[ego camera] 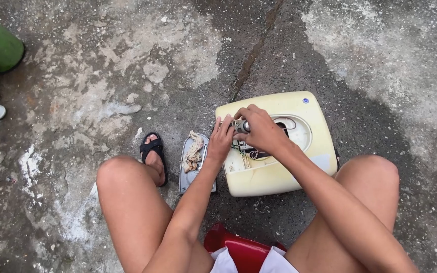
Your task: Disassembling a water heater and disconnecting internal electrical wires using a screwdriver
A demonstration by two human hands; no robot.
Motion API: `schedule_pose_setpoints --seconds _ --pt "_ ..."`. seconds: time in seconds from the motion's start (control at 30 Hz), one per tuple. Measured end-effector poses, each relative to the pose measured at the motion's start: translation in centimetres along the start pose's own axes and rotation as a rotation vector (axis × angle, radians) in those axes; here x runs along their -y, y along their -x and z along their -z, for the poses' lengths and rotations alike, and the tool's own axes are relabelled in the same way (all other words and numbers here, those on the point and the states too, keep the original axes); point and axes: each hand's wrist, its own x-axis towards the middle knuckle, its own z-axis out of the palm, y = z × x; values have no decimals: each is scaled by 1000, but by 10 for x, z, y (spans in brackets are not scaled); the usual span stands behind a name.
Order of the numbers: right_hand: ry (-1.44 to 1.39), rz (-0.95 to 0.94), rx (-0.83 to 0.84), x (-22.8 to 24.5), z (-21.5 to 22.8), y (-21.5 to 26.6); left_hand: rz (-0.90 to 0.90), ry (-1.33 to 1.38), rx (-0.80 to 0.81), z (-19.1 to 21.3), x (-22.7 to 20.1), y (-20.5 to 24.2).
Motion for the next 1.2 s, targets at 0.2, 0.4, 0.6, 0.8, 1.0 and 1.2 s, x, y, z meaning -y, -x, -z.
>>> schedule_pose_setpoints --seconds 0.2,0.4,0.6,0.8,1.0,1.2 --pt "-111 -83 -118 -2 -12 -9 -34 53 -9 -13 11 4" --pt "-174 -29 -312 -10 -6 -11 -5 82 87 -6 19 -12" --pt "-171 -103 -275 -19 0 -11 90 240 280 3 31 -11" --pt "-149 -77 -282 -24 -9 -13 107 270 426 26 30 -20" --pt "-122 -58 -254 -23 -11 -11 109 259 394 16 31 -19" --pt "-59 -8 -214 -19 -14 -10 106 246 387 7 32 -16"
